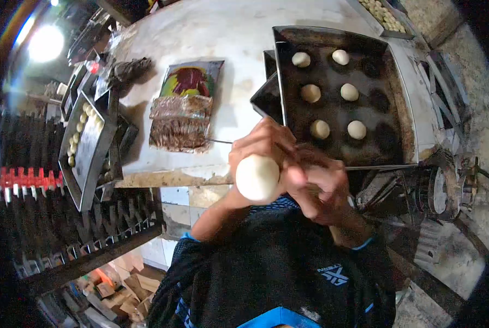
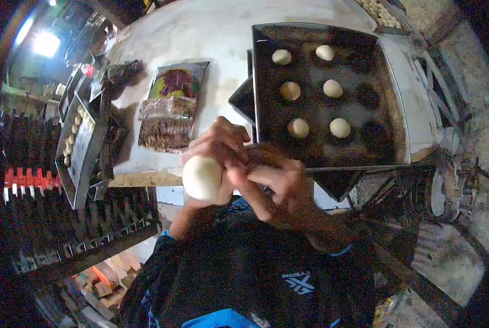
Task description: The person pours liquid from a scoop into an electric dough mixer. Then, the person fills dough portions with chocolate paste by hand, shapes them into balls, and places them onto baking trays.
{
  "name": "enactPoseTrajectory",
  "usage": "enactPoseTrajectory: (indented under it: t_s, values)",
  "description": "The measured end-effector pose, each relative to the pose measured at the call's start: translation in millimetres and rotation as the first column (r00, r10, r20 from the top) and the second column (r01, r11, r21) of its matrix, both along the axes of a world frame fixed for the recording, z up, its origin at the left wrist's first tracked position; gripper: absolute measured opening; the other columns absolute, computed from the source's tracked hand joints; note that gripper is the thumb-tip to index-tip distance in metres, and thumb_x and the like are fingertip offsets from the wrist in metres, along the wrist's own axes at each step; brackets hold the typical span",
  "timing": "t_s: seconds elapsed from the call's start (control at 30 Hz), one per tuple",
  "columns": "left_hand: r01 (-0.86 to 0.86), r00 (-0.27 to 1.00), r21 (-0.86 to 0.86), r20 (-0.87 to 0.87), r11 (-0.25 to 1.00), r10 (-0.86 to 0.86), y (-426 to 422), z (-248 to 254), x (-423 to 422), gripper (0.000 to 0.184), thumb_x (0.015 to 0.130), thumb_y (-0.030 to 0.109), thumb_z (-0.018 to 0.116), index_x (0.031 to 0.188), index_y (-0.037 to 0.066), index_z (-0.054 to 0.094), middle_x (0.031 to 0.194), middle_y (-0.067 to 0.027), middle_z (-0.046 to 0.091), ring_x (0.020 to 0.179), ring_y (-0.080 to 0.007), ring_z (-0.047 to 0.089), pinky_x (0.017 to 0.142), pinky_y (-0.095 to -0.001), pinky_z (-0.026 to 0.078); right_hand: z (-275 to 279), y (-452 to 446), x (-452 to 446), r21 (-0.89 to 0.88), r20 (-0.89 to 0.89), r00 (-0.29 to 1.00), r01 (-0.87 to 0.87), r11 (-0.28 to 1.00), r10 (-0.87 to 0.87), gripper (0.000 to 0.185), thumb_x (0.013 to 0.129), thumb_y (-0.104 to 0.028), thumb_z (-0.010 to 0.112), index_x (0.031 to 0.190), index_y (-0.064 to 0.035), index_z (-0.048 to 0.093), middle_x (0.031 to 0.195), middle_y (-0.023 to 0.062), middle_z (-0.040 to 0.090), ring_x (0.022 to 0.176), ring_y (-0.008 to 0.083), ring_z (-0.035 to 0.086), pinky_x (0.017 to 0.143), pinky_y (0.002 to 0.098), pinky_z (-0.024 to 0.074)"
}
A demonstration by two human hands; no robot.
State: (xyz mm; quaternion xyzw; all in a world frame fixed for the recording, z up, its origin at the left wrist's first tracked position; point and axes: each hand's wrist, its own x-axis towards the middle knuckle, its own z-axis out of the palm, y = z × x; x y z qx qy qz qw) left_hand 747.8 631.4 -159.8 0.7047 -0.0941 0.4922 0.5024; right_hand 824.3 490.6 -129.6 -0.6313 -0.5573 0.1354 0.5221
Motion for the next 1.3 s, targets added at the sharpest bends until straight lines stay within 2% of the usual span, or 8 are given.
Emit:
enactPoseTrajectory:
  t_s: [0.13,0.33,0.4,0.47,0.67,0.93,1.13,1.3]
  values:
    - [-0.252,0.793,0.427,-0.423,0.868,0.438,-16.9,4.4,38.2,0.037,0.085,0.021,0.072,0.059,0.004,0.051,0.051,-0.0075,0.051,0.043,-0.0193,0.050,0.043,-0.0345,0.039,0.2,-24.7,35.1,0.049,0.214,0.947,0.234,0.971,-0.239,0.023,0.088,-0.016,0.060,0.106,-0.0018,0.065,0.111,0.0187,0.062,0.104,0.0335,0.061,0.091,0.0414,0.0490]
    - [0.084,0.741,-0.578,-0.508,0.812,-0.439,-56.9,-61.6,75.6,0.012,0.080,0.012,0.066,0.087,0.003,0.063,0.091,-0.0076,0.067,0.080,-0.0138,0.062,0.065,-0.0294,0.050,-8.7,-30.4,58.5,0.135,0.488,0.837,0.208,0.969,-0.248,0.036,0.091,-0.018,0.059,0.122,-0.0012,0.056,0.124,0.0225,0.052,0.110,0.0369,0.056,0.097,0.0452,0.0450]
    - [0.122,0.607,-0.983,-0.035,0.136,-0.794,-52.5,-91.2,79.7,0.019,0.079,0.010,0.068,0.093,0.001,0.061,0.086,-0.0100,0.065,0.079,-0.0128,0.061,0.066,-0.0319,0.050,-16.9,-41.3,76.2,0.058,0.374,0.914,0.144,0.988,-0.156,0.030,0.090,-0.016,0.060,0.115,-0.0008,0.057,0.122,0.0223,0.054,0.110,0.0381,0.056,0.096,0.0448,0.0456]
    - [0.349,0.514,-0.327,-0.717,0.878,-0.471,-46.9,-27.2,83.8,0.049,0.072,0.003,0.078,0.115,0.000,0.057,0.097,-0.0106,0.066,0.090,-0.0105,0.058,0.077,-0.0291,0.050,-8.4,-47.7,99.3,-0.033,0.205,0.969,0.146,0.989,-0.136,0.019,0.093,-0.015,0.056,0.105,-0.0003,0.059,0.108,0.0174,0.062,0.105,0.0335,0.060,0.092,0.0419,0.0479]
    - [0.272,0.529,-0.437,-0.676,0.857,-0.512,-13.0,-10.7,67.7,0.055,0.079,0.010,0.077,0.128,0.002,0.053,0.077,0.0002,0.051,0.070,-0.0074,0.047,0.062,-0.0244,0.041,-52.0,-49.3,233.7,-0.180,0.293,0.756,0.645,0.742,-0.585,0.031,0.100,-0.029,0.049,0.109,-0.0011,0.060,0.100,0.0143,0.066,0.093,0.0268,0.065,0.083,0.0342,0.0488]
    - [0.060,0.725,-0.362,-0.624,0.930,-0.290,67.7,-22.5,-14.3,0.041,0.077,0.012,0.079,0.114,0.007,0.062,0.076,0.0026,0.049,0.066,-0.0061,0.046,0.058,-0.0239,0.039,-114.5,-68.8,278.8,-0.528,0.655,0.753,0.517,0.674,-0.064,0.064,0.091,-0.025,0.062,0.141,0.0032,0.034,0.149,0.0247,0.030,0.138,0.0411,0.028,0.116,0.0438,0.0226]
    - [-0.221,0.749,0.056,-0.630,0.974,0.206,193.2,-2.3,-147.4,0.018,0.075,0.007,0.071,0.092,0.005,0.068,0.080,-0.0076,0.059,0.071,-0.0191,0.057,0.063,-0.0302,0.047,-39.9,-38.5,226.5,0.122,0.872,0.276,0.677,0.726,-0.404,0.047,0.102,-0.030,0.044,0.139,-0.0017,0.044,0.143,0.0153,0.044,0.132,0.0314,0.041,0.109,0.0422,0.0336]
    - [-0.603,0.304,0.489,-0.589,0.630,0.749,413.6,32.4,-293.4,0.020,0.085,0.022,0.069,0.091,0.002,0.070,0.089,-0.0090,0.069,0.079,-0.0130,0.064,0.066,-0.0338,0.052,-32.7,0.6,133.8,0.315,0.481,0.555,0.613,0.724,-0.679,0.034,0.101,-0.019,0.048,0.127,0.0033,0.054,0.128,0.0190,0.054,0.118,0.0298,0.053,0.098,0.0403,0.0440]
